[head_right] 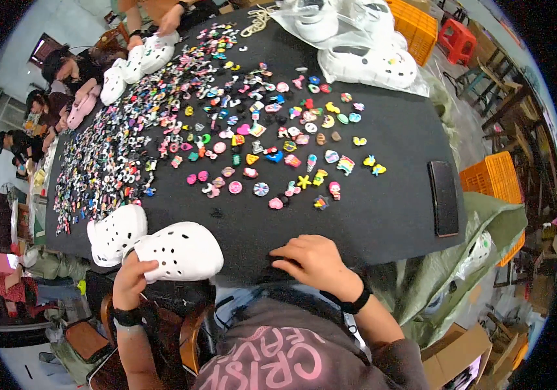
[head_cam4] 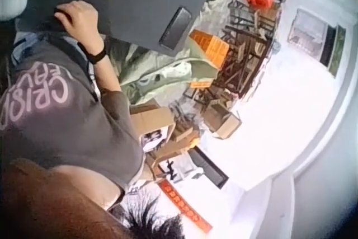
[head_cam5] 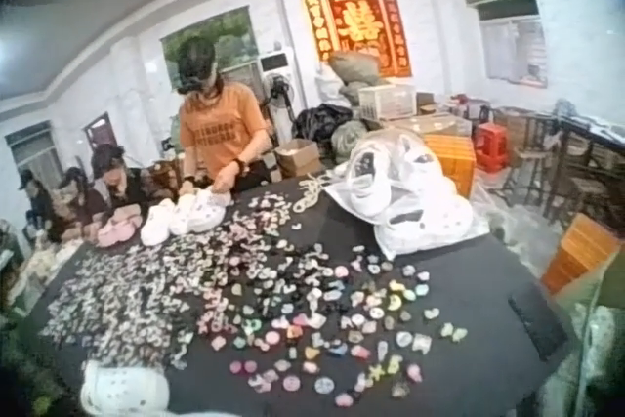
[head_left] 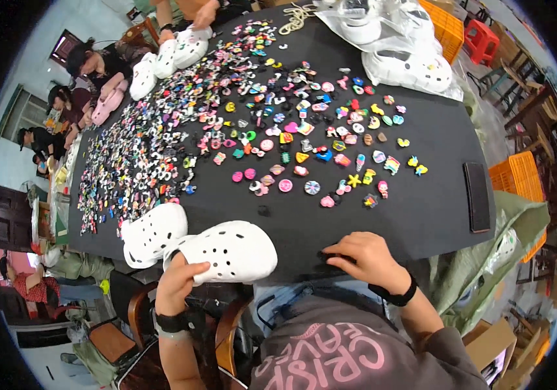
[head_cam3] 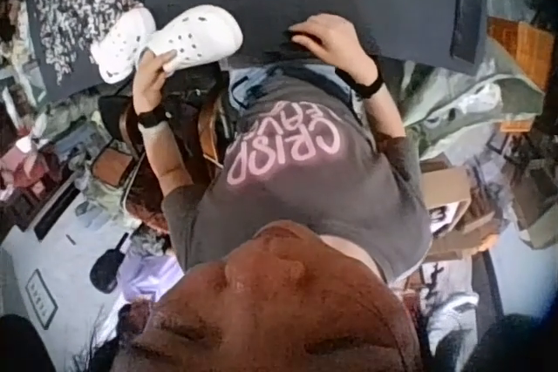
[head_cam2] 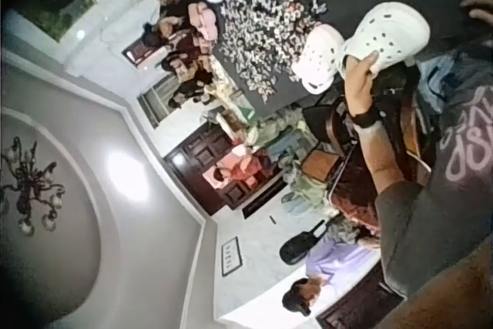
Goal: Attaching decorative charms to white clog-style shoes.
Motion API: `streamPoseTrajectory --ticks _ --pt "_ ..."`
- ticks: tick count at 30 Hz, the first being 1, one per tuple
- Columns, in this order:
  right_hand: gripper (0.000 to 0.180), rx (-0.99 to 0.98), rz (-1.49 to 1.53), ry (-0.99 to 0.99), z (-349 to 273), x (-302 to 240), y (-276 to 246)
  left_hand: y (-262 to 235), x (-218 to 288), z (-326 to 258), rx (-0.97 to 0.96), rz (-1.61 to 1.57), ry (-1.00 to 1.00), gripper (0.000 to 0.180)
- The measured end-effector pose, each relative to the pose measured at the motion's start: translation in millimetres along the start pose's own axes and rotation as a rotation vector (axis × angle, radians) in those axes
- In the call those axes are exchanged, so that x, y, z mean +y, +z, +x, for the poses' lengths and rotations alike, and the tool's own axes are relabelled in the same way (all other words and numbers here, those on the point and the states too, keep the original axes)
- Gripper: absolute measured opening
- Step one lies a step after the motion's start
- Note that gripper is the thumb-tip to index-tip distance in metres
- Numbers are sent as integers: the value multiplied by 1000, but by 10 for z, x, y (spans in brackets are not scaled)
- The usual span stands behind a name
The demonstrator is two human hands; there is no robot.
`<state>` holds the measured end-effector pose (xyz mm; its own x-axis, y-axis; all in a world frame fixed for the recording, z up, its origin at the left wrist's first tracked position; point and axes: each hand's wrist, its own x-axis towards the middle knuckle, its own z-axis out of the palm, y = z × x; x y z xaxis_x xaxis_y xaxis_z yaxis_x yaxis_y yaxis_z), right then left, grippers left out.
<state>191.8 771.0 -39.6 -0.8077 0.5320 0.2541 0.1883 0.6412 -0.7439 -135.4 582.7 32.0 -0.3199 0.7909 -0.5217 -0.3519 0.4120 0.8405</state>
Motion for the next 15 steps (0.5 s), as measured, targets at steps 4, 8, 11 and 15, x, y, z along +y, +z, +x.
streamPoseTrajectory --ticks 4,8,11,15 --pt "17 18 8 -84 -53 84 33 -86 -93 292 45 -4 -64 54" --pt "16 20 23 -171 -60 121 17 -71 -118 261 48 2 19 52" --pt "16 27 8 -161 -28 128 -12 -52 -179 210 104 88 66 55" --pt "13 63 1 -159 -91 115 64 -17 -291 126 229 153 181 42"
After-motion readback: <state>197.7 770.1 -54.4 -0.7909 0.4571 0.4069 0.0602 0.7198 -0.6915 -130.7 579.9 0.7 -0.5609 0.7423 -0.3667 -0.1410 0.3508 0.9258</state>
